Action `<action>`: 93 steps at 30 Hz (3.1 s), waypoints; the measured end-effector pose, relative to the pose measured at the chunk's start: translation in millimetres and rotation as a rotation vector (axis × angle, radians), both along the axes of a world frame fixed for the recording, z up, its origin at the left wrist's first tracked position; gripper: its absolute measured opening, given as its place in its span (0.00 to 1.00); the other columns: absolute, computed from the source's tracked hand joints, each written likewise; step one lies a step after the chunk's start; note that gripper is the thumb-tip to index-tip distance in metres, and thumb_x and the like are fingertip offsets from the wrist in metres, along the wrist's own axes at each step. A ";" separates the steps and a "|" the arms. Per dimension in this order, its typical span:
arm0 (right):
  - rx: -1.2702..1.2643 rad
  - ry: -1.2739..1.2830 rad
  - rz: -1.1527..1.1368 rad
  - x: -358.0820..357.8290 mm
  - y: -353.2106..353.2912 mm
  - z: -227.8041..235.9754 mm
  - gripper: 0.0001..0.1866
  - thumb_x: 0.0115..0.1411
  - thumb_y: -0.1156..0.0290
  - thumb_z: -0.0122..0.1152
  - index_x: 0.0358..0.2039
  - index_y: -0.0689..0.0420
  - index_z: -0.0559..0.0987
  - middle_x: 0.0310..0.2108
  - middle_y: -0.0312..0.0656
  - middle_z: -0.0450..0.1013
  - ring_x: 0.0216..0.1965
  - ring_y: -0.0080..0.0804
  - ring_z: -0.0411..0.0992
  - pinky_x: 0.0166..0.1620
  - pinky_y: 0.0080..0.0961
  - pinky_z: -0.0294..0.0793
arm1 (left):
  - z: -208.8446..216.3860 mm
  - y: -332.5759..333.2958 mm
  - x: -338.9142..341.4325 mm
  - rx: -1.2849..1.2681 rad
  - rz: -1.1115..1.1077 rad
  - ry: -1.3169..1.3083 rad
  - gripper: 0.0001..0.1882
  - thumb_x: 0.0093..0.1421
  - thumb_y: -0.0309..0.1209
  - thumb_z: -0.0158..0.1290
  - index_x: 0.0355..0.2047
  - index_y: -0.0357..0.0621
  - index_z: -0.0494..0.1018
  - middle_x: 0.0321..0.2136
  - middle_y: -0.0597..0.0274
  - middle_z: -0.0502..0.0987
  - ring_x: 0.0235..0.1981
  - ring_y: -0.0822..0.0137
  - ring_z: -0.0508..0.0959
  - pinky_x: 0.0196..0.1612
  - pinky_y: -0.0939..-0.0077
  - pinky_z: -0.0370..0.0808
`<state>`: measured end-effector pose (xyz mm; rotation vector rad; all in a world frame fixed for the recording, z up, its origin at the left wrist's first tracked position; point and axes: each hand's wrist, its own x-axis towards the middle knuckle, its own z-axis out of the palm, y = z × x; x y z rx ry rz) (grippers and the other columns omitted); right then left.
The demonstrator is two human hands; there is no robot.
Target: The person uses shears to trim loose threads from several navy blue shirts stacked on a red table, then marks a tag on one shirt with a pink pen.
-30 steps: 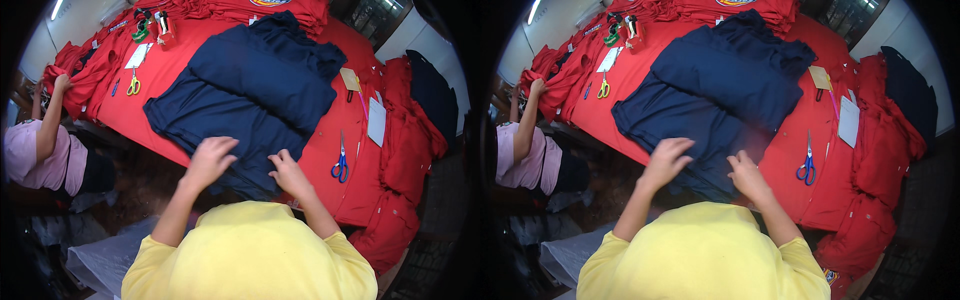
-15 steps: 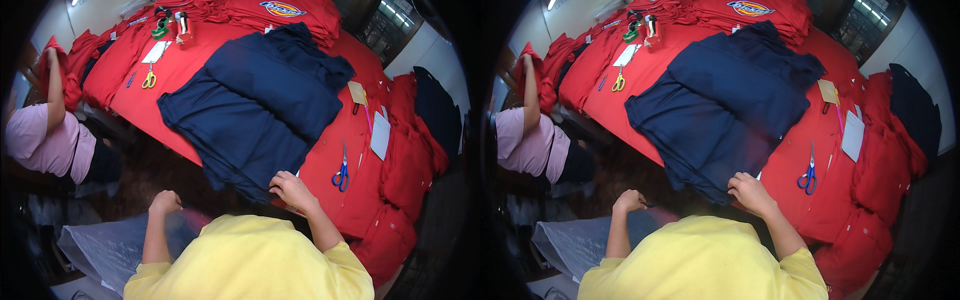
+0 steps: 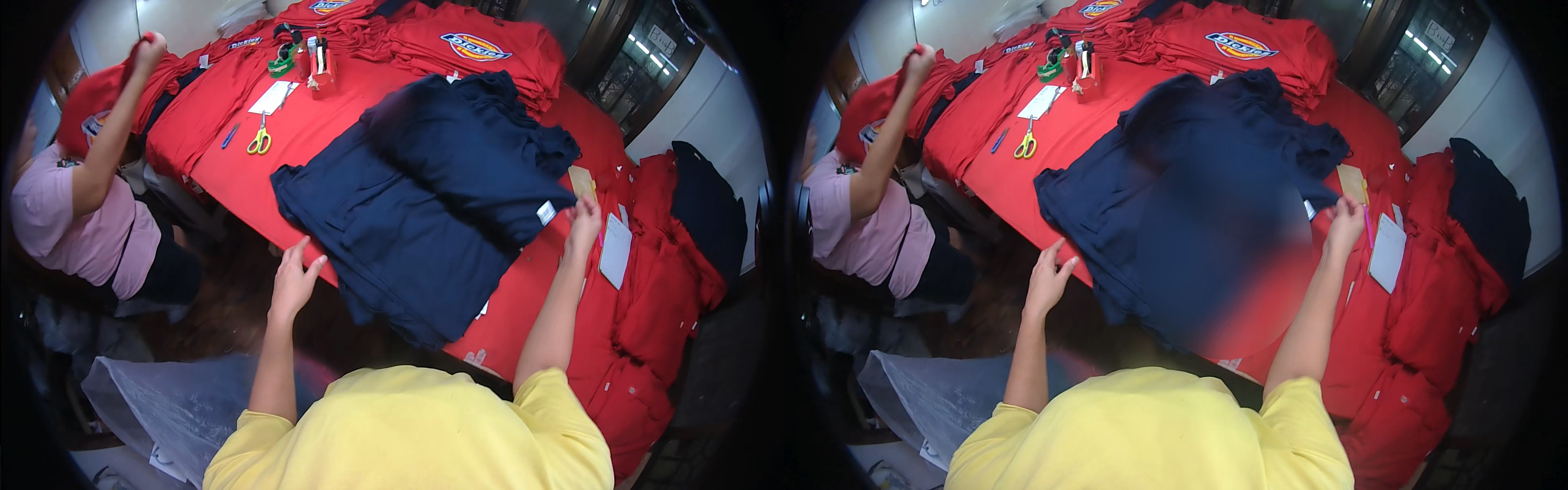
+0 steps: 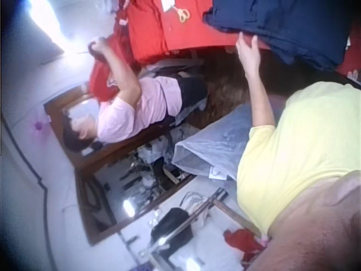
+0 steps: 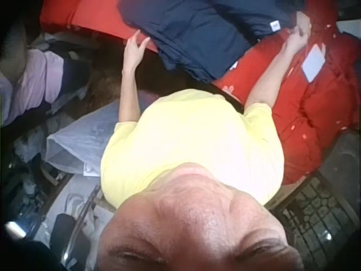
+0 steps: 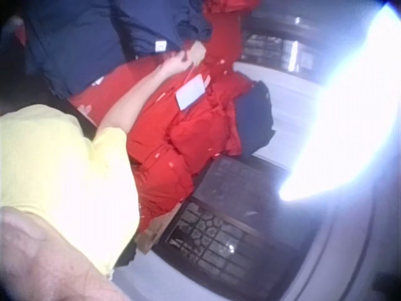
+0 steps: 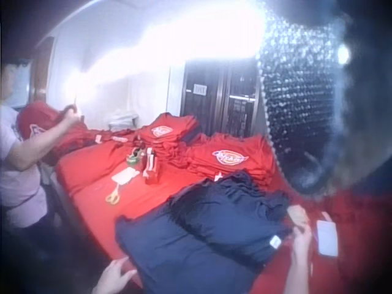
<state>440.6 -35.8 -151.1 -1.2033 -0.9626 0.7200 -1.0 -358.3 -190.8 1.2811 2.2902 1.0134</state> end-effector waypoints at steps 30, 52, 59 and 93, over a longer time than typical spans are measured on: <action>0.025 -1.500 0.150 -171.7 57.7 -61.8 0.40 0.59 0.44 0.53 0.68 0.41 0.53 0.71 0.43 0.41 0.70 0.54 0.38 0.63 0.70 0.36 | -19.8 244.0 -72.0 0.401 0.135 -0.132 0.08 0.60 0.35 0.58 0.32 0.44 0.75 0.39 0.61 0.77 0.45 0.70 0.73 0.50 0.74 0.68; -0.471 -1.187 -0.253 48.9 -211.3 -87.4 0.23 0.58 0.64 0.61 0.53 0.55 0.73 0.42 0.49 0.66 0.45 0.48 0.65 0.49 0.43 0.65 | 0.2 209.0 -26.2 0.388 -0.037 0.258 0.18 0.57 0.39 0.58 0.20 0.42 0.65 0.28 0.52 0.68 0.34 0.51 0.69 0.39 0.59 0.65; -0.573 -1.204 -0.105 55.2 -197.3 -71.3 0.23 0.59 0.65 0.59 0.54 0.59 0.72 0.40 0.50 0.70 0.43 0.49 0.70 0.46 0.41 0.68 | -35.7 154.8 37.8 0.289 -0.079 0.403 0.19 0.52 0.42 0.63 0.21 0.41 0.68 0.30 0.56 0.67 0.35 0.56 0.67 0.38 0.63 0.66; -0.199 0.214 0.781 -112.6 -168.8 -47.8 0.27 0.59 0.85 0.49 0.59 0.65 0.59 0.43 0.49 0.70 0.49 0.39 0.74 0.53 0.29 0.74 | 16.1 215.2 57.7 -0.073 -0.355 -1.403 0.33 0.66 0.40 0.47 0.66 0.38 0.51 0.58 0.52 0.65 0.56 0.59 0.70 0.57 0.63 0.68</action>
